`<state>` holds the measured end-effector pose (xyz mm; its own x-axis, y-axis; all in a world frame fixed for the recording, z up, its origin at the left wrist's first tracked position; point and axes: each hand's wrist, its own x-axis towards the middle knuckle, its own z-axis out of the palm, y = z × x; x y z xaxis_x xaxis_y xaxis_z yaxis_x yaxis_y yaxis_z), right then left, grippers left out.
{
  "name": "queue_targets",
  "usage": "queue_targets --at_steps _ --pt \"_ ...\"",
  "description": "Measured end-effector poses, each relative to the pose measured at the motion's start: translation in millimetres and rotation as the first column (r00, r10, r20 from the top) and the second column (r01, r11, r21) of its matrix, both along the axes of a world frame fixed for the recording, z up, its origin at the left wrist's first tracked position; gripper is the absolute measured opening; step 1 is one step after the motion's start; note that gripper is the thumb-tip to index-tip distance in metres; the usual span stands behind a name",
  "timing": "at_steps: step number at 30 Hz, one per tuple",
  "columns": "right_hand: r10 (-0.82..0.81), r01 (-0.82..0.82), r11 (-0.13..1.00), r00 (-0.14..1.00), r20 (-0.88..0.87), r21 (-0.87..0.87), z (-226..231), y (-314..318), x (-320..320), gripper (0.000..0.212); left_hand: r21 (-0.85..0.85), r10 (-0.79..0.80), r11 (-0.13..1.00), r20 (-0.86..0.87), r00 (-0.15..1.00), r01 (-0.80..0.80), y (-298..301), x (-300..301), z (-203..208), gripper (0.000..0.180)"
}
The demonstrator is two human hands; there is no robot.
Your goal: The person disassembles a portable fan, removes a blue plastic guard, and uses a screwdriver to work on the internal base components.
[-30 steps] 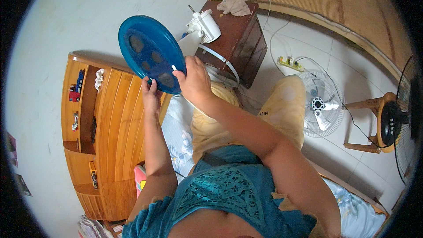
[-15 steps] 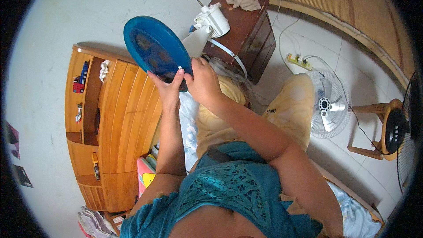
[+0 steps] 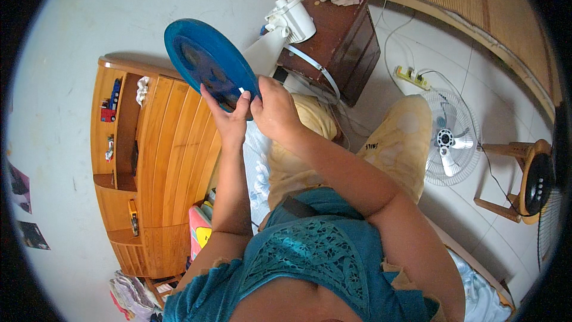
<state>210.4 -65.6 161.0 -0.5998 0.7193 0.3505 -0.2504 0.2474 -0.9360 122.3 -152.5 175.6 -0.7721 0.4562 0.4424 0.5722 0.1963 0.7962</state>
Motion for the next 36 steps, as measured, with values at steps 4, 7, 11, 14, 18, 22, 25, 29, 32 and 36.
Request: queue_targets --at_steps 4,7,11,14,18,22,25,29,32,36 --pt "-0.062 0.062 0.998 0.993 -0.104 0.002 -5.6 -1.2 -4.9 0.025 0.002 -0.053 0.999 -0.030 0.998 0.053 1.6 -4.4 3.3 0.100" --pt "-0.032 0.028 0.999 0.990 -0.138 -0.030 -5.8 -2.2 -3.6 0.027 -0.010 -0.055 0.998 -0.031 0.998 0.054 -1.0 -5.9 3.9 0.099" --pt "0.006 -0.017 0.997 0.990 -0.141 -0.080 -4.0 -3.2 -1.0 0.031 0.000 -0.084 0.996 0.029 0.996 0.084 -1.9 -2.8 7.9 0.099" --pt "0.021 -0.036 0.993 0.991 -0.134 -0.109 -4.4 -4.1 -1.4 0.037 0.004 -0.076 0.997 0.036 0.996 0.076 -3.4 -5.2 6.2 0.099" --pt "-0.063 0.057 0.998 0.980 -0.191 -0.039 -3.0 -5.5 -1.9 0.036 0.110 -0.099 0.990 0.146 0.984 0.083 1.8 2.2 10.1 0.102" --pt "-0.044 0.033 0.998 0.958 -0.282 -0.044 3.8 -2.4 1.1 0.033 0.116 -0.095 0.990 0.115 0.989 0.081 0.3 -3.9 11.0 0.108" --pt "0.043 -0.090 0.978 0.969 -0.241 -0.187 -0.1 -2.7 0.1 0.035 0.160 -0.090 0.985 0.119 0.989 0.070 4.5 -2.3 11.3 0.111" --pt "0.006 -0.070 0.966 0.970 -0.245 -0.251 -4.8 -4.5 0.3 0.036 0.139 -0.020 0.990 0.049 0.999 0.013 7.1 -5.2 11.8 0.113" --pt "0.033 -0.105 0.936 0.977 -0.212 -0.337 -4.5 -1.1 5.1 0.037 0.131 -0.012 0.991 0.000 1.000 0.012 15.9 6.9 17.2 0.115" --pt "0.066 -0.147 0.921 0.972 -0.227 -0.361 -5.8 9.3 9.5 0.039 0.035 0.081 0.996 -0.111 0.991 -0.078 19.5 10.6 18.1 0.116"
